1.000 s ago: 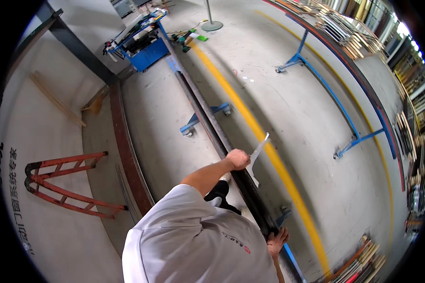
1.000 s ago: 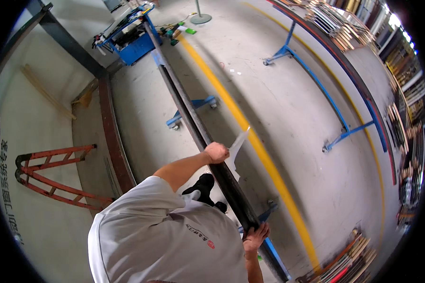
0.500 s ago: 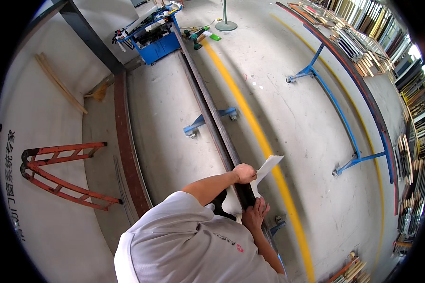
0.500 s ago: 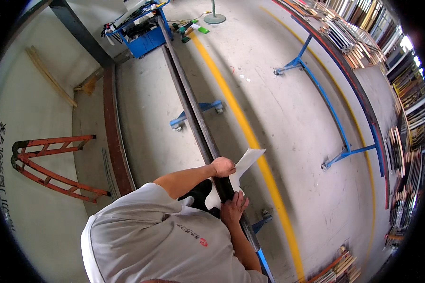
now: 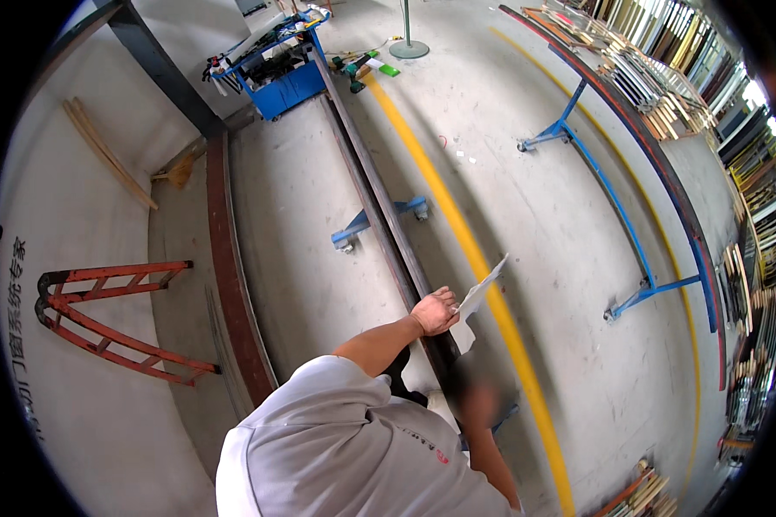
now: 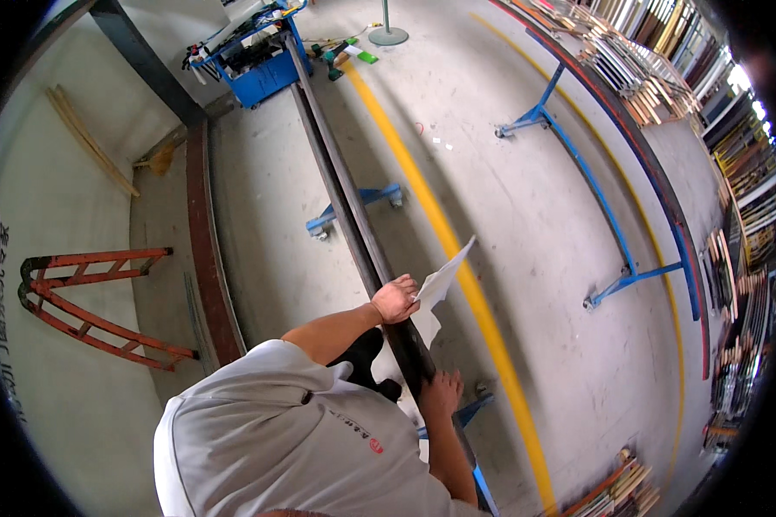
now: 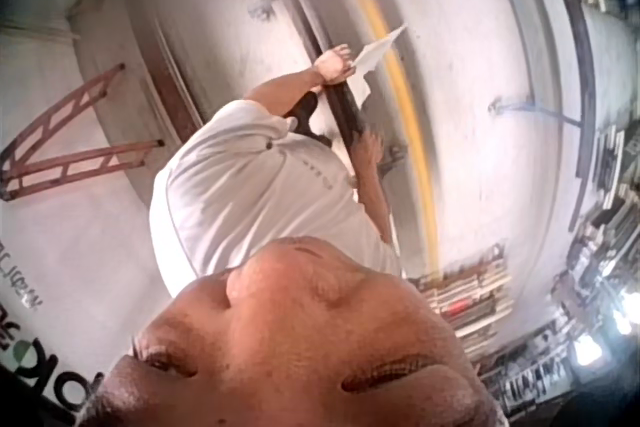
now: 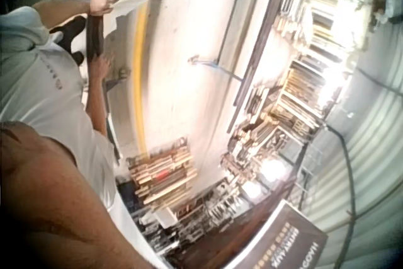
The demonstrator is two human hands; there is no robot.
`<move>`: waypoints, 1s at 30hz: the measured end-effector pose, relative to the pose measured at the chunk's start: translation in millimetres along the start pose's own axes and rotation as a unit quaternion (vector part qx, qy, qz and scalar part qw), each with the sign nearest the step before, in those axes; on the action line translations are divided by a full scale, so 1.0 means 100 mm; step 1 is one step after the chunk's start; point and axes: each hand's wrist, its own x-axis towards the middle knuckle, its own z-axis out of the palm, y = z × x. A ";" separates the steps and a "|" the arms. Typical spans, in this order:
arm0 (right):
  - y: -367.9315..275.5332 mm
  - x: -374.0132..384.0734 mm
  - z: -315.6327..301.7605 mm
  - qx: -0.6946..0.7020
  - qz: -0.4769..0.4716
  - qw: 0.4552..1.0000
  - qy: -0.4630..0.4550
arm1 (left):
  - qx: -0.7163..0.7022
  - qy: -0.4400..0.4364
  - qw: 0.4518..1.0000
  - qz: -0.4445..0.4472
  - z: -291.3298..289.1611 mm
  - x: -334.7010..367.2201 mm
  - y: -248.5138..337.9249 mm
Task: The person uses a power drill to drive screws into a black metal frame, then uses a spreader clamp to hold or adjust the frame parts, and finally picks up and moves metal bars within the workshop.
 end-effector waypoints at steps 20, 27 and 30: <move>2.21 -3.10 -0.19 -0.004 0.249 0.942 -0.224 | 0.040 -0.042 0.998 -0.034 0.09 0.00 0.06; 2.15 -2.71 -0.16 -0.038 0.287 0.936 -0.200 | 0.054 -0.058 0.997 -0.022 0.07 -0.05 0.13; 1.97 -2.68 -0.02 -0.060 0.302 0.939 -0.155 | 0.061 -0.055 0.997 -0.009 0.17 -0.15 0.18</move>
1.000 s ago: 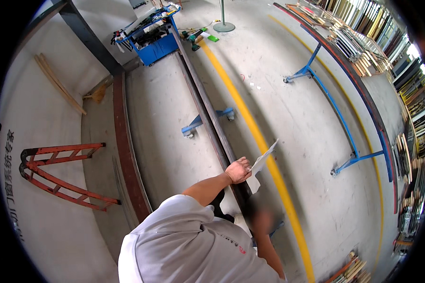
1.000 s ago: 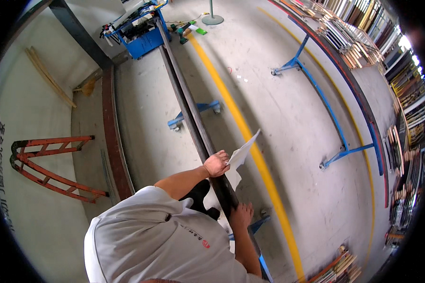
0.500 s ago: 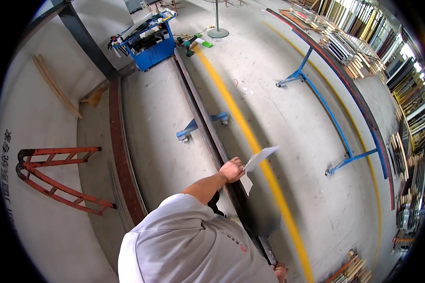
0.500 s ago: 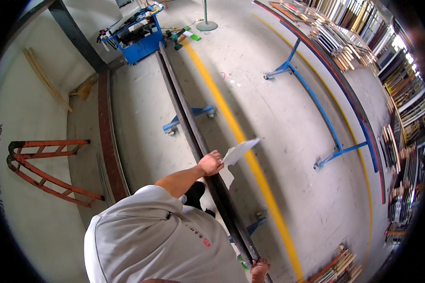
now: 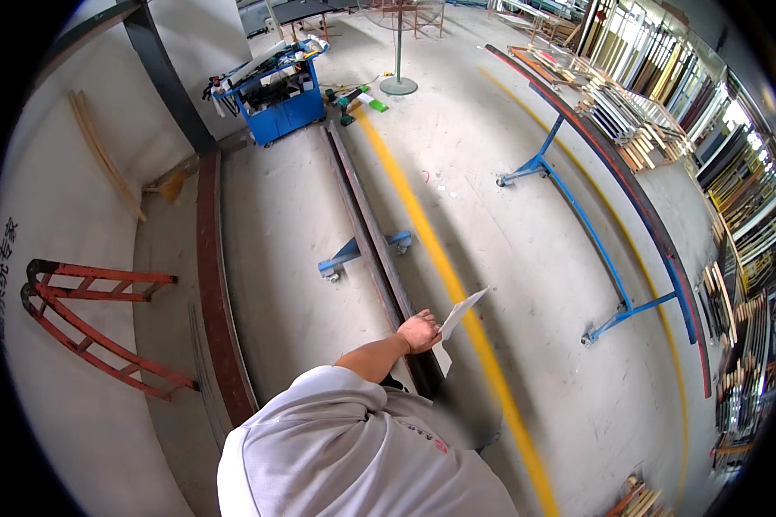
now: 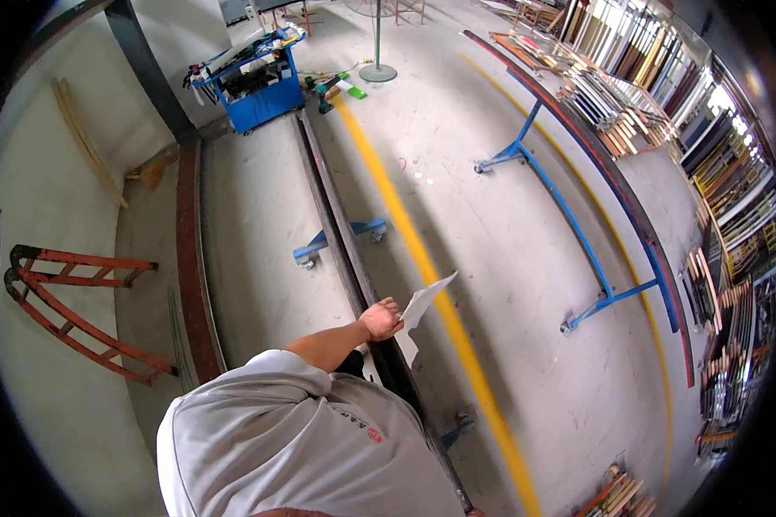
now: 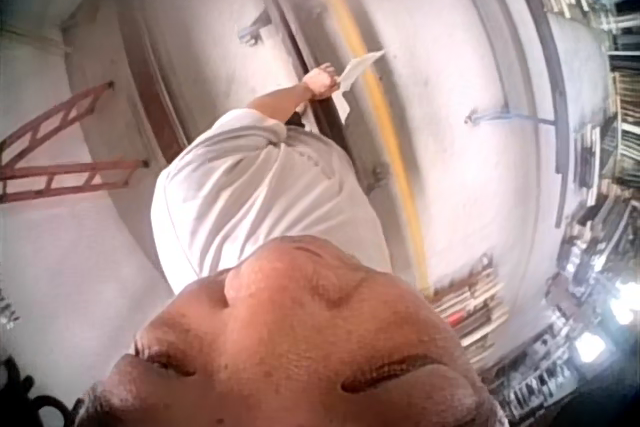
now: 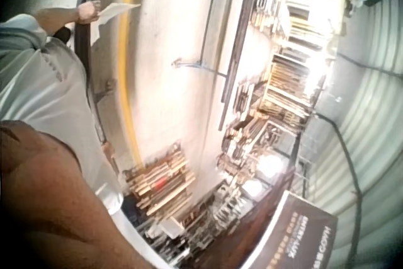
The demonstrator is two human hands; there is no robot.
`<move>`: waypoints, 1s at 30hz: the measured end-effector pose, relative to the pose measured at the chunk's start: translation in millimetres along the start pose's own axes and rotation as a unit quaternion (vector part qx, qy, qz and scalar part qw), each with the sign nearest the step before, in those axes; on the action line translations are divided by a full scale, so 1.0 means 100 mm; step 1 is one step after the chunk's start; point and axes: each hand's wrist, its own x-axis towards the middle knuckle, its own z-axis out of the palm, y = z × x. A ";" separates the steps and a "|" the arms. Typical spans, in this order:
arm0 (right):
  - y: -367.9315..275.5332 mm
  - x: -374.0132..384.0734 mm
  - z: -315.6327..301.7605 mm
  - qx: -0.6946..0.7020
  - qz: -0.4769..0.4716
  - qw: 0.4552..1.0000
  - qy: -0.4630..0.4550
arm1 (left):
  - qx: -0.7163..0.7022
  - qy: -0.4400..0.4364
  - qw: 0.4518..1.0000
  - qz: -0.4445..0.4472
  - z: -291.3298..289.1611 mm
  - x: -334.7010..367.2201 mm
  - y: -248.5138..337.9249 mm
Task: The person uses a power drill to drive screws into a black metal frame, then uses a spreader clamp to hold or adjust the frame parts, and finally picks up and moves metal bars within the workshop.
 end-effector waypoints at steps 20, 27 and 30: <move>-1.26 -0.01 -0.17 0.064 0.015 0.982 0.180 | 0.044 -0.166 0.983 -0.066 -0.41 0.19 -0.87; -1.85 0.46 -0.53 0.043 -0.048 0.975 0.212 | 0.070 -0.127 0.983 -0.113 -0.65 0.15 -1.60; -2.13 0.63 -0.81 0.049 -0.079 0.962 0.257 | 0.059 -0.113 0.984 -0.124 -0.75 0.13 -2.00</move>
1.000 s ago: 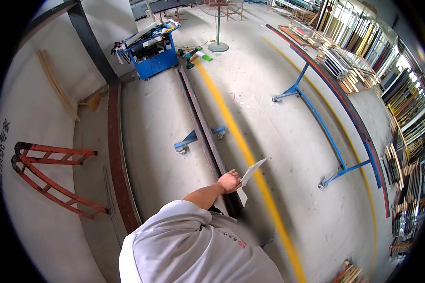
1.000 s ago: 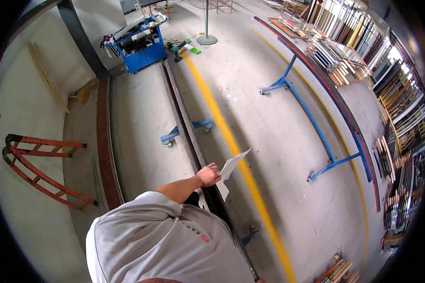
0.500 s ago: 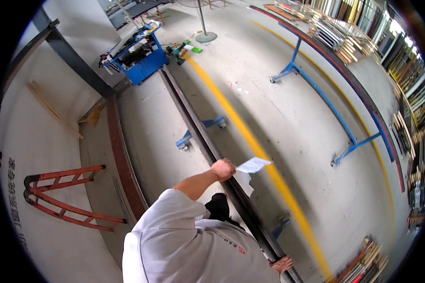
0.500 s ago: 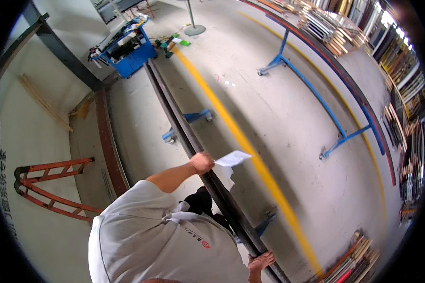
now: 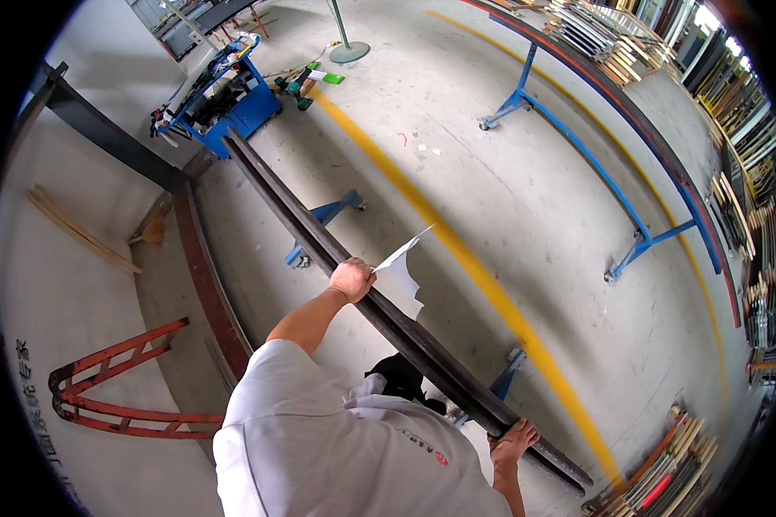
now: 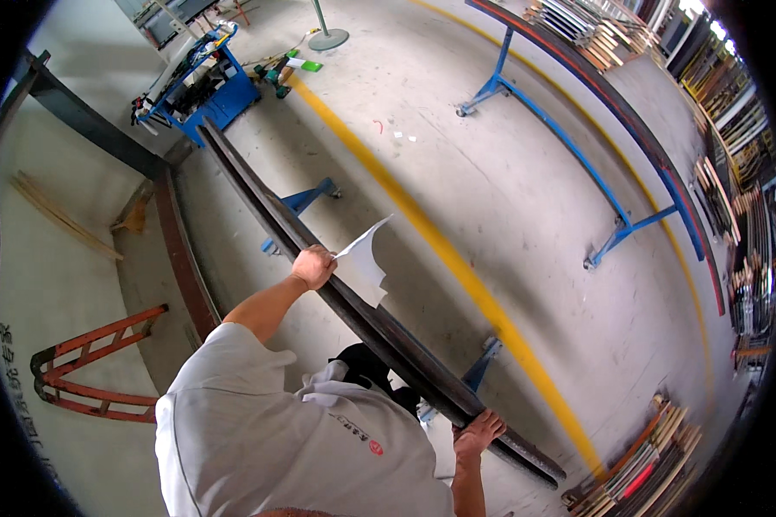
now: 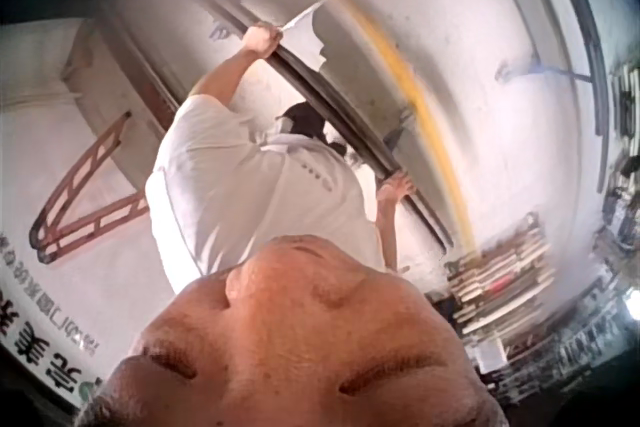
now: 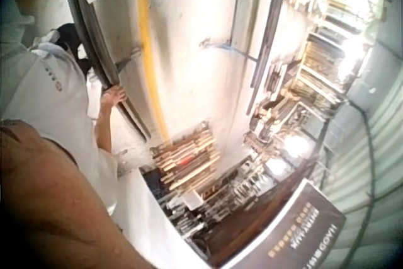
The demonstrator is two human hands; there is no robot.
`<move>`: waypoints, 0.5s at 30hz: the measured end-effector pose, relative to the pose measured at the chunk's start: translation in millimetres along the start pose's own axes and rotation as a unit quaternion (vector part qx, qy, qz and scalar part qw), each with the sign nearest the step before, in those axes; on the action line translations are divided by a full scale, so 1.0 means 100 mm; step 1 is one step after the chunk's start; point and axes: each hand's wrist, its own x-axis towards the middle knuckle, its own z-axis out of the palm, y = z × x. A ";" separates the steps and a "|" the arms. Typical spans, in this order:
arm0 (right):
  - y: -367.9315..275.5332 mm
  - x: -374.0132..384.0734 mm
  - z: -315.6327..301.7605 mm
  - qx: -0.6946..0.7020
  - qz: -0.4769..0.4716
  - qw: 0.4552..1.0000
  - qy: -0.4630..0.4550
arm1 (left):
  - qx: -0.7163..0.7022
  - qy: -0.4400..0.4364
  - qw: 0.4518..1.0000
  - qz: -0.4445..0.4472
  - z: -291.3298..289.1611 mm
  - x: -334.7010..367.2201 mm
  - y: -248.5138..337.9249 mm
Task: The person uses a power drill to drive screws into a black metal frame, then uses a spreader clamp to hold or adjust the frame parts, and finally picks up and moves metal bars within the workshop.
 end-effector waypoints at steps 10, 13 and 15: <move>-1.02 1.30 -0.20 0.001 -0.057 0.998 -0.019 | 0.058 -0.015 0.994 -0.091 -0.40 0.32 -1.20; -1.44 1.84 -0.35 -0.001 -0.070 0.997 -0.020 | 0.063 0.041 0.992 -0.106 -0.40 0.40 -1.62; -1.67 2.14 -0.37 -0.044 -0.097 0.994 -0.001 | 0.054 0.053 0.992 -0.106 -0.46 0.47 -1.90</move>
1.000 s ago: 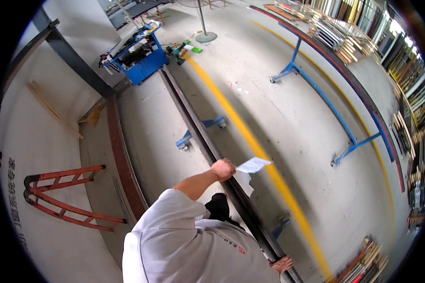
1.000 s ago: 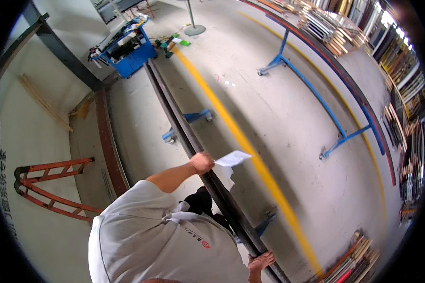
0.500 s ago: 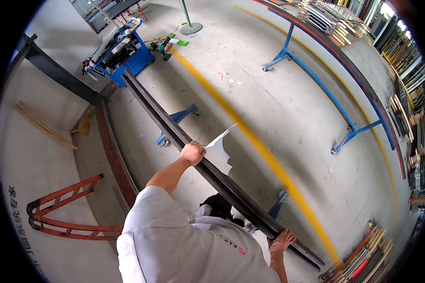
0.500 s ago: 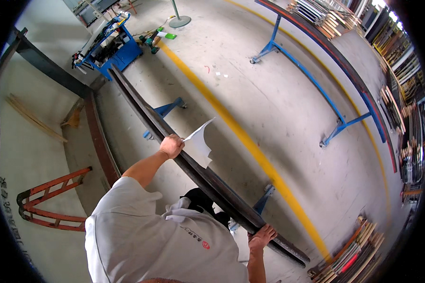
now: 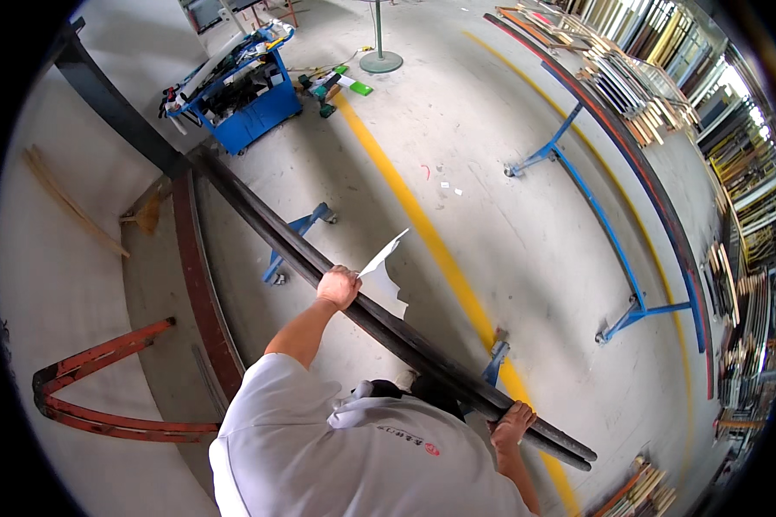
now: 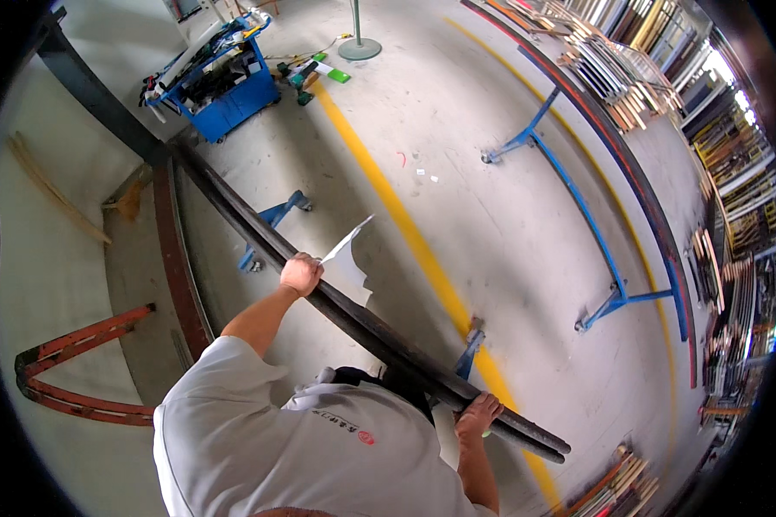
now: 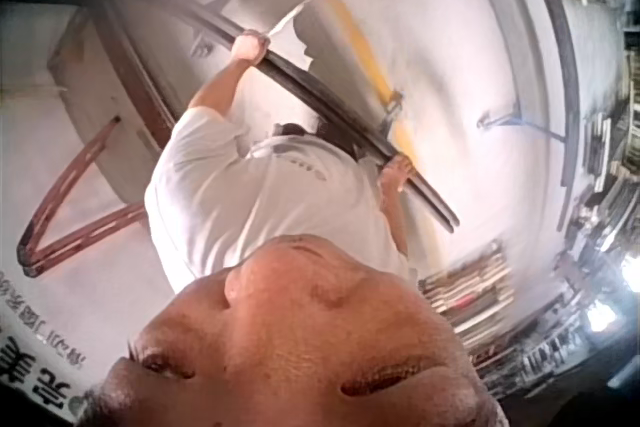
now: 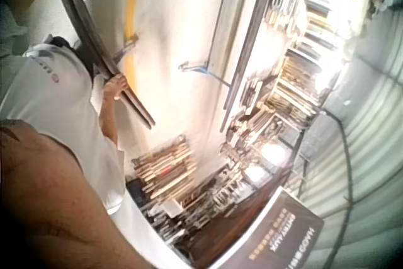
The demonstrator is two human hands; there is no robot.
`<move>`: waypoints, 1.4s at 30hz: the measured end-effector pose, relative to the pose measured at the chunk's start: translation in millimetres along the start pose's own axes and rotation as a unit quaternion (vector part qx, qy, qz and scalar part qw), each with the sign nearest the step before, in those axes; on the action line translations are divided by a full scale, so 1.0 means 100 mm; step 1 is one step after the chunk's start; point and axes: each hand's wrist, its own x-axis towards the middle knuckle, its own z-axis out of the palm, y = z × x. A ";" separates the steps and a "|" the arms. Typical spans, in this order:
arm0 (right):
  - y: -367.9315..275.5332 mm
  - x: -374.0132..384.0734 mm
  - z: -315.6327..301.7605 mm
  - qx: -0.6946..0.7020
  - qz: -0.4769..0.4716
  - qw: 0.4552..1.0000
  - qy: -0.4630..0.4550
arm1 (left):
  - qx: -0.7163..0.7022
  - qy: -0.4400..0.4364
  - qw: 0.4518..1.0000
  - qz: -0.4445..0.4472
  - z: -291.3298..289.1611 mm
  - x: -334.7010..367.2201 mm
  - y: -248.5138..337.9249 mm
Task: The person uses a power drill to drive screws into a black metal frame, then uses a spreader clamp to hold or adjust the frame parts, and finally picks up and moves metal bars within the workshop.
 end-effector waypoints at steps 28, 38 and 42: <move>-4.75 6.68 -1.53 -0.028 -0.253 0.967 0.013 | 0.076 0.133 0.917 -0.369 -0.51 2.57 -4.75; -7.35 8.87 -1.94 -0.067 -0.311 0.948 0.022 | 0.090 0.174 0.868 -0.456 -0.60 3.38 -6.94; -8.33 9.49 -2.11 -0.075 -0.335 0.939 0.020 | 0.103 0.161 0.855 -0.482 -0.78 3.63 -7.61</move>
